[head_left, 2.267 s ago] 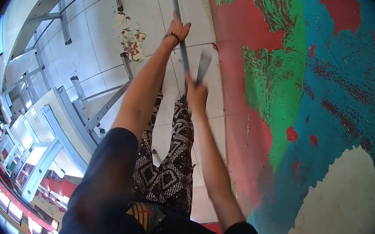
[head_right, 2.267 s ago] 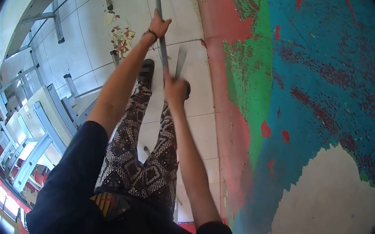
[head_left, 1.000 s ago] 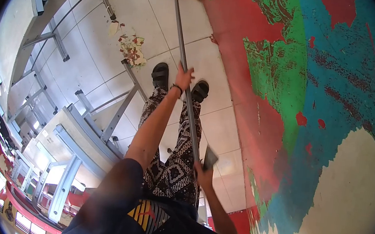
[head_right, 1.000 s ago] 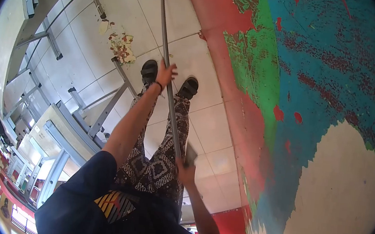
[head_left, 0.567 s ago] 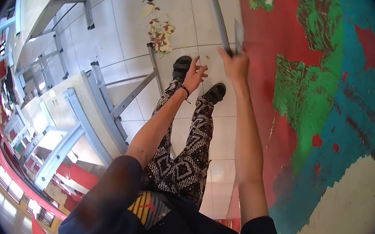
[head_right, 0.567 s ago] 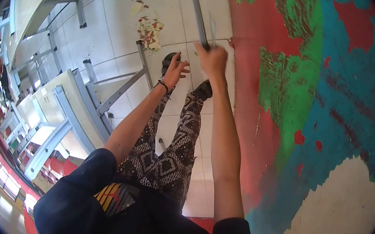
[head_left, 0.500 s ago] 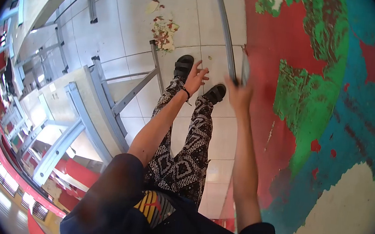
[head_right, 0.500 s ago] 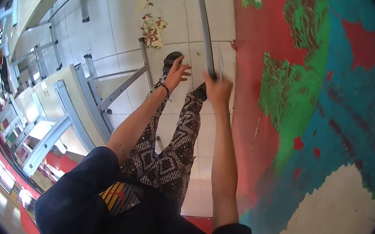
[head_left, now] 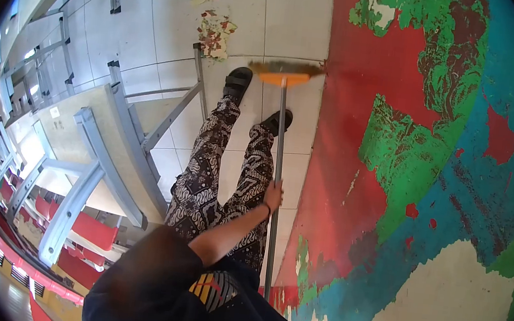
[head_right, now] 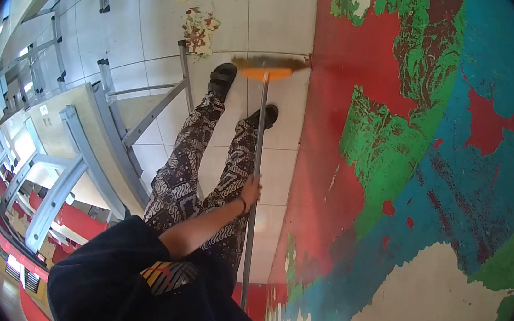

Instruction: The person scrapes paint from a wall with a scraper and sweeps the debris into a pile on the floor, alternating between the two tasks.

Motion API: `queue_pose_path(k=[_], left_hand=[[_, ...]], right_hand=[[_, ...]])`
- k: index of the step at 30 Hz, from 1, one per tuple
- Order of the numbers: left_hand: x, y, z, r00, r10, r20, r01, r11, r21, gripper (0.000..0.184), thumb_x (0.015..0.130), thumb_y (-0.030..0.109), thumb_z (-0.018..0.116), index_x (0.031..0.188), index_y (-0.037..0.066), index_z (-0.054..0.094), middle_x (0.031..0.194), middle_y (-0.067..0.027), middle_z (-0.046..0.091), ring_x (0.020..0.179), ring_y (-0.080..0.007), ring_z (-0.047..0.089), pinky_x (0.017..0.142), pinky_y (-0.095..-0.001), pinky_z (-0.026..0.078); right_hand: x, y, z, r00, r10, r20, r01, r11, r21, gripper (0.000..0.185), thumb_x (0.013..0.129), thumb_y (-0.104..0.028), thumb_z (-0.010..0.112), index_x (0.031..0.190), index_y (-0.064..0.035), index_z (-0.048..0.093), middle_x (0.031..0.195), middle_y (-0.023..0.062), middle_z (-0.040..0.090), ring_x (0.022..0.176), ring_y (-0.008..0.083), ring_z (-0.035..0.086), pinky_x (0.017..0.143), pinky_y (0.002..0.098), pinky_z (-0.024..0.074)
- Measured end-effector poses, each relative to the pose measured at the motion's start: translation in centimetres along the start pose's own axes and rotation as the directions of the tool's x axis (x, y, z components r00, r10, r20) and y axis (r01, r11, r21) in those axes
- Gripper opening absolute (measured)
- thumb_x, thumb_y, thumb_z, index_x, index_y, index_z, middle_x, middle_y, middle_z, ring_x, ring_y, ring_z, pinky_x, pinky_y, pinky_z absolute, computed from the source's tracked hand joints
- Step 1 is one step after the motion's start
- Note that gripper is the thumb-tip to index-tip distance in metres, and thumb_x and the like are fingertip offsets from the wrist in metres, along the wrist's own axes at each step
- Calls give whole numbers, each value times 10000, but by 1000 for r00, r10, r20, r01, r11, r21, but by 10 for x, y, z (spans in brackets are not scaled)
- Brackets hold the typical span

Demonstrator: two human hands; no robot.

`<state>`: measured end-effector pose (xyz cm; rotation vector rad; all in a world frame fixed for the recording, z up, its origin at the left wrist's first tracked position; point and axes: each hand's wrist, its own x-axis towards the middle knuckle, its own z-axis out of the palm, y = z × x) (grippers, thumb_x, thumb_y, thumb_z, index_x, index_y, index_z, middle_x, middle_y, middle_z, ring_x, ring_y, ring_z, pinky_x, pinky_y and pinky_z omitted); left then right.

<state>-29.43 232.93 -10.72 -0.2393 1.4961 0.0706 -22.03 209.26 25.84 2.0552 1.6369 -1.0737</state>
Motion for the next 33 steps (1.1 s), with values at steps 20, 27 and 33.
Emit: queue_pose_path(k=[20,27,33], left_hand=[[140,127,31,781,622,54,-624,779,57,558,910,324,550,1301,21,292,869,-107,583,655,-176,593,532,-304,504],[81,219,37,646,751,135,-763,632,133,356,894,245,559,1134,42,391,842,-108,575,582,-177,575,520,-320,518],[72,182,-11,574,815,84,-819,570,66,226,918,221,545,1026,39,465,579,14,441,413,-89,436,357,-244,346]], right_hand=[[304,21,139,900,431,55,-319,569,758,458,871,-394,610,695,28,640,553,143,587,495,228,580,490,369,424],[496,-15,42,930,229,-287,79,640,765,482,853,-361,627,585,31,540,489,176,516,472,364,530,497,420,401],[379,12,128,996,56,-64,30,480,877,341,859,-334,633,1012,-31,662,683,88,659,591,109,583,545,311,453]])
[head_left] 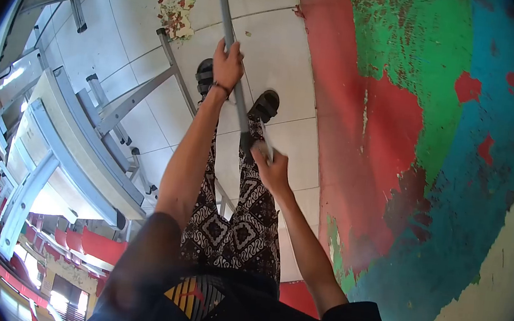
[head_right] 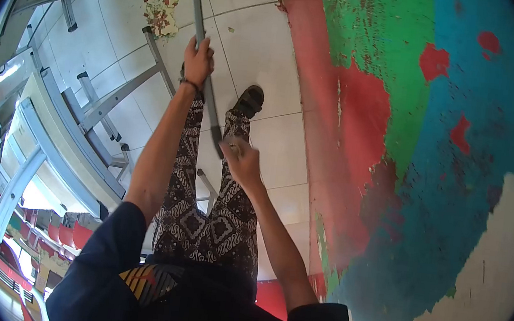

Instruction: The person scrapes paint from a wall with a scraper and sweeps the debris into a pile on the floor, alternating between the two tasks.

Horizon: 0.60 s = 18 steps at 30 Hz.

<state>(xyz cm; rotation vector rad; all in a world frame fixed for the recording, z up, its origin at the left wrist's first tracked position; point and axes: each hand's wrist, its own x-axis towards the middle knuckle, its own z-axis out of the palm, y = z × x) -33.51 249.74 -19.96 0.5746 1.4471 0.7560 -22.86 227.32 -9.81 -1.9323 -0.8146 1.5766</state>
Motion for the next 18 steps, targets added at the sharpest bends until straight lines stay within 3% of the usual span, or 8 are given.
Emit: queue_pose_path(k=[2,3,6,8,10,14,17,18], left_hand=[[-12,-21,-30,1000,4,-16,-4,1000,9,247,921,203,541,1070,24,460,524,42,395,397,-62,401,340,-230,304],[-19,-31,-45,1000,-10,-22,11,998,63,257,924,202,540,1097,25,466,538,36,411,398,-59,400,344,-224,308],[-29,-69,-83,999,-35,-36,39,994,102,280,928,209,543,1133,29,479,570,29,443,398,-55,400,350,-215,310],[-25,-89,-107,999,-44,-23,46,995,90,291,928,216,547,1144,31,485,588,28,460,396,-54,402,350,-212,309],[-16,-102,-125,973,-188,-130,205,970,128,189,940,241,542,1005,68,502,636,23,491,467,-54,446,408,-209,362],[8,-169,-169,923,-333,-194,366,913,177,208,929,252,539,1029,73,503,732,9,525,639,-75,512,582,-232,422],[31,-171,-170,873,-461,-157,485,792,372,301,895,258,586,1085,42,496,765,0,530,624,-97,510,572,-246,424],[33,-167,-170,867,-492,-80,497,840,220,313,899,261,573,1091,27,494,761,-16,528,640,-106,512,585,-255,421]], right_hand=[[-25,20,-5,969,196,-150,-214,969,-120,411,874,-373,609,1121,-46,615,689,100,662,615,187,636,603,343,480],[-26,43,-8,941,280,-192,-310,938,-153,524,893,-393,569,1285,-58,478,673,128,639,668,299,650,662,396,489],[6,110,8,924,249,-289,-336,892,-304,560,931,-321,503,1395,-71,315,810,201,630,758,376,628,707,436,486],[63,146,31,960,-103,-260,-34,879,-475,574,950,-221,453,1445,-81,197,967,266,580,837,428,596,718,473,479],[135,151,52,979,173,-104,-202,842,-500,540,967,-160,410,1454,-84,189,1082,293,530,943,433,552,779,468,454],[274,224,122,994,-40,-98,-24,814,-580,573,934,-125,448,1454,-115,207,1050,266,520,864,446,575,722,488,491],[338,236,166,984,94,-152,-166,798,-579,559,913,-96,437,1442,-134,260,1087,266,520,907,441,572,783,494,488],[359,241,176,976,111,-186,-199,797,-571,557,907,-92,430,1439,-138,272,1100,266,518,922,439,570,805,499,484]])
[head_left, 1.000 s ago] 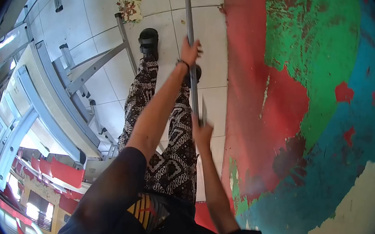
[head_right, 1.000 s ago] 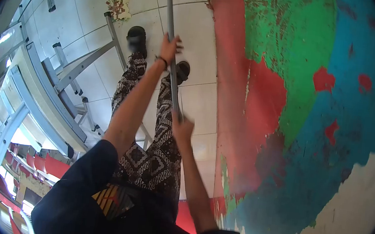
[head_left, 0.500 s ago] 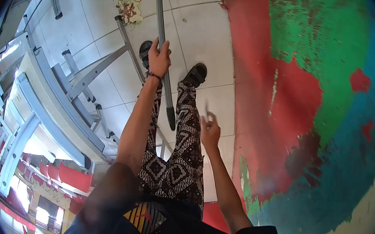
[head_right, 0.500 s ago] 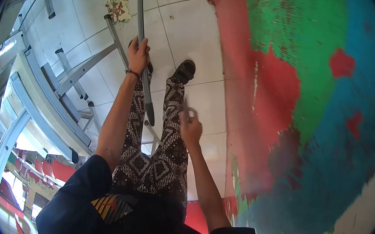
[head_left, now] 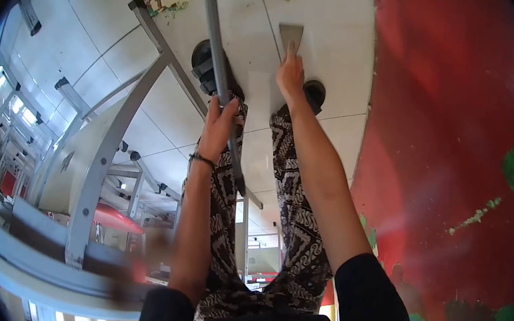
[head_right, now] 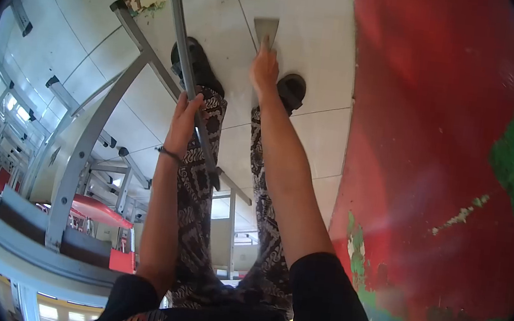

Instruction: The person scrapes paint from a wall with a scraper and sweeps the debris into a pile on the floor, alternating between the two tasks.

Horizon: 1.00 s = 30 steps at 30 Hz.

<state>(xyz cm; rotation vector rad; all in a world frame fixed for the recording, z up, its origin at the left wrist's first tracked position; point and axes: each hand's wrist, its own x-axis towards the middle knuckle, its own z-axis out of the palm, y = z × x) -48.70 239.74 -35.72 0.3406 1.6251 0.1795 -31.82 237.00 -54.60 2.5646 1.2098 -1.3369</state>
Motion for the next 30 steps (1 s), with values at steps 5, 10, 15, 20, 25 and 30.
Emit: queue_pose_path(k=[5,10,15,20,25,30], left_hand=[[-3,1,7,998,57,-5,-57,998,-34,367,902,298,560,1130,20,488,748,-38,533,659,-116,518,598,-268,425],[5,-5,14,993,116,-33,-114,992,56,454,867,293,606,1166,-14,457,744,-71,547,661,-153,546,621,-298,452],[2,21,7,987,162,16,-161,985,-65,272,936,225,519,1134,38,513,669,5,480,544,-68,465,492,-232,388],[-14,24,8,964,257,-61,-262,962,-75,348,987,309,433,1172,28,523,610,12,431,524,-54,424,475,-237,398],[-124,80,9,889,438,-132,-360,848,388,342,969,249,454,1165,-28,493,661,-126,553,553,-207,516,520,-356,430],[-293,156,14,837,538,-103,-380,706,597,334,944,214,463,1141,-56,468,660,-208,565,586,-336,572,559,-408,448]], right_hand=[[106,-80,-35,943,-274,-188,274,961,-24,400,951,-210,383,1325,-71,417,979,253,586,883,440,581,749,509,477],[135,-183,-145,837,-456,-303,441,889,-122,370,954,-196,386,1288,-47,443,966,270,573,914,438,573,772,493,472],[86,-84,-114,977,-204,70,210,972,-105,528,916,-326,430,1378,-92,329,1001,283,614,896,453,598,792,515,475],[-97,5,-73,904,199,379,-397,720,569,304,800,-284,701,899,-24,578,599,44,546,426,132,520,370,287,419],[-296,-68,-202,895,180,409,-436,547,714,242,885,-268,621,841,-35,571,522,-2,495,410,86,467,376,257,349],[-416,-104,-332,975,31,221,-212,443,871,260,915,-241,582,751,-43,541,534,-1,501,417,78,454,389,244,349]])
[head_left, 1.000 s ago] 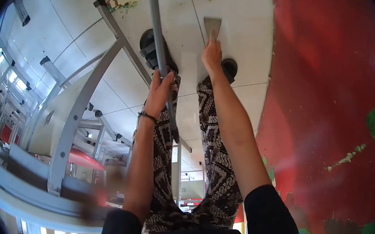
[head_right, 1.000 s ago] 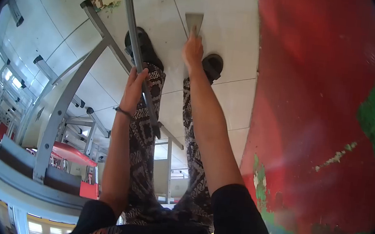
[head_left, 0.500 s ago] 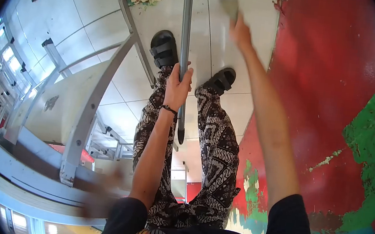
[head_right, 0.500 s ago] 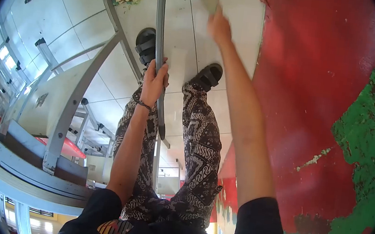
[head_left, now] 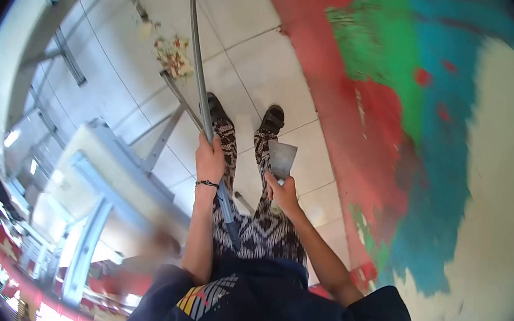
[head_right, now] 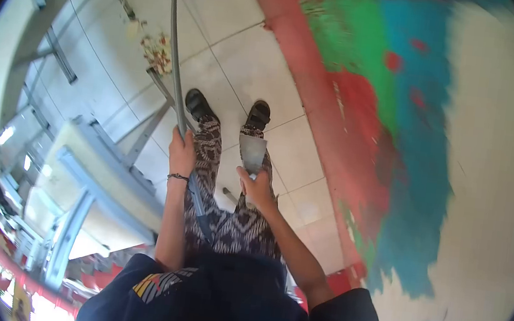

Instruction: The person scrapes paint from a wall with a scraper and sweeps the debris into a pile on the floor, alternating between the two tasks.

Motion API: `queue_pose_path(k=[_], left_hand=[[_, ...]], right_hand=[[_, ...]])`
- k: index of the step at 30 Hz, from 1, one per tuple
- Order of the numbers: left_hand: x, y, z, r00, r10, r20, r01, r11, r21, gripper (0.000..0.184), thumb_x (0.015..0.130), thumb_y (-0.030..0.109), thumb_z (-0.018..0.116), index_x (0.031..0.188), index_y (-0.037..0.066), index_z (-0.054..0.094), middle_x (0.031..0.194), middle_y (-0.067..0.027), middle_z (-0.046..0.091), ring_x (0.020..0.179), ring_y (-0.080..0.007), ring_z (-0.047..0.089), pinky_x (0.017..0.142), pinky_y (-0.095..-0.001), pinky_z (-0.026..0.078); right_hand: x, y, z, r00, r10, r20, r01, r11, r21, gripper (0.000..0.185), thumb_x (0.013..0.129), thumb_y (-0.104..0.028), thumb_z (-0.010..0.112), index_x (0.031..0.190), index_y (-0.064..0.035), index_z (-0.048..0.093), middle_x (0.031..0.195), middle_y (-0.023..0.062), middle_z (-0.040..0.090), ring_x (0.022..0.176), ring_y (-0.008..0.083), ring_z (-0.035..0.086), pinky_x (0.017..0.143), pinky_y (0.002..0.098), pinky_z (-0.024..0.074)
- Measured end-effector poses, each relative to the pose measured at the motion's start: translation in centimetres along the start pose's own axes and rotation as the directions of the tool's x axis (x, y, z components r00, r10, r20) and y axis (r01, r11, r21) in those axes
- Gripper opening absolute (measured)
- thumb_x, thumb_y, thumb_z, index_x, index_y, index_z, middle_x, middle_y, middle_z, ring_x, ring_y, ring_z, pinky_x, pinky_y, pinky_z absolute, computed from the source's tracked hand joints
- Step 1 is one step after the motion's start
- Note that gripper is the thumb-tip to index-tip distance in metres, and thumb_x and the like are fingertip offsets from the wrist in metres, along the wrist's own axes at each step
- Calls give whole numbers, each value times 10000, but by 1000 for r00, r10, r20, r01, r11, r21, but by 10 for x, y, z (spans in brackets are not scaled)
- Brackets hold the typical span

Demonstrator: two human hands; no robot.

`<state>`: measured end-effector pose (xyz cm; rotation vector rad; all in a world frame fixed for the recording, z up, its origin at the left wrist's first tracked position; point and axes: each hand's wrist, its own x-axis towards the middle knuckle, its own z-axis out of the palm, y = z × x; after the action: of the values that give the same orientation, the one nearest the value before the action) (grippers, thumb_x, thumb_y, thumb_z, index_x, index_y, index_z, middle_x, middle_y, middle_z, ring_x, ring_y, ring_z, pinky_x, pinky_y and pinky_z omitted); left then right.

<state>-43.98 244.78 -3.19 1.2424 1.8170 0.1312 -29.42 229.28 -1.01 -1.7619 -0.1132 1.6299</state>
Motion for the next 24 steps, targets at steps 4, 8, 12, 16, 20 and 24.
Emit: queue_pose_path(k=[4,8,12,16,20,24], left_hand=[[-61,85,-74,923,-83,375,125,988,-90,296,858,204,505,1043,-20,449,662,-139,539,506,-216,572,443,-350,444],[-86,115,-94,723,-56,689,176,979,-105,243,846,231,517,978,44,433,758,-52,531,554,-155,545,448,-308,445],[-140,125,-93,559,36,829,-59,998,-4,526,819,208,491,1312,60,381,775,-68,518,549,-146,516,452,-287,406],[-170,127,-62,359,10,933,-363,923,129,529,843,264,454,1307,14,411,852,-79,509,627,-143,490,509,-293,403],[-156,69,4,131,392,910,-715,674,-187,392,936,348,352,1078,40,549,746,-81,563,596,-167,554,596,-299,457],[-182,112,-19,20,42,999,-785,620,-10,525,923,507,312,1078,53,527,793,-85,599,698,-242,592,713,-340,467]], right_hand=[[-96,-42,4,983,98,-155,-69,981,183,278,928,-255,555,747,-44,544,576,10,503,449,85,452,407,244,365],[-142,-58,11,993,79,-92,-34,912,409,271,933,-237,505,821,3,562,664,43,526,516,103,471,442,273,423],[-166,-48,42,987,103,-125,26,661,750,200,962,-192,437,973,-27,548,722,37,518,598,123,492,475,268,430],[-182,-54,30,921,74,-382,258,620,741,314,906,-90,460,1205,0,429,767,81,537,583,155,518,472,300,450],[-213,-64,8,649,-199,-734,676,594,437,571,861,-39,504,1388,-28,285,923,97,543,679,185,590,573,302,504],[-274,-100,-11,694,-335,-637,708,159,688,530,881,-88,541,1361,-10,331,1012,108,548,710,214,601,690,352,514]])
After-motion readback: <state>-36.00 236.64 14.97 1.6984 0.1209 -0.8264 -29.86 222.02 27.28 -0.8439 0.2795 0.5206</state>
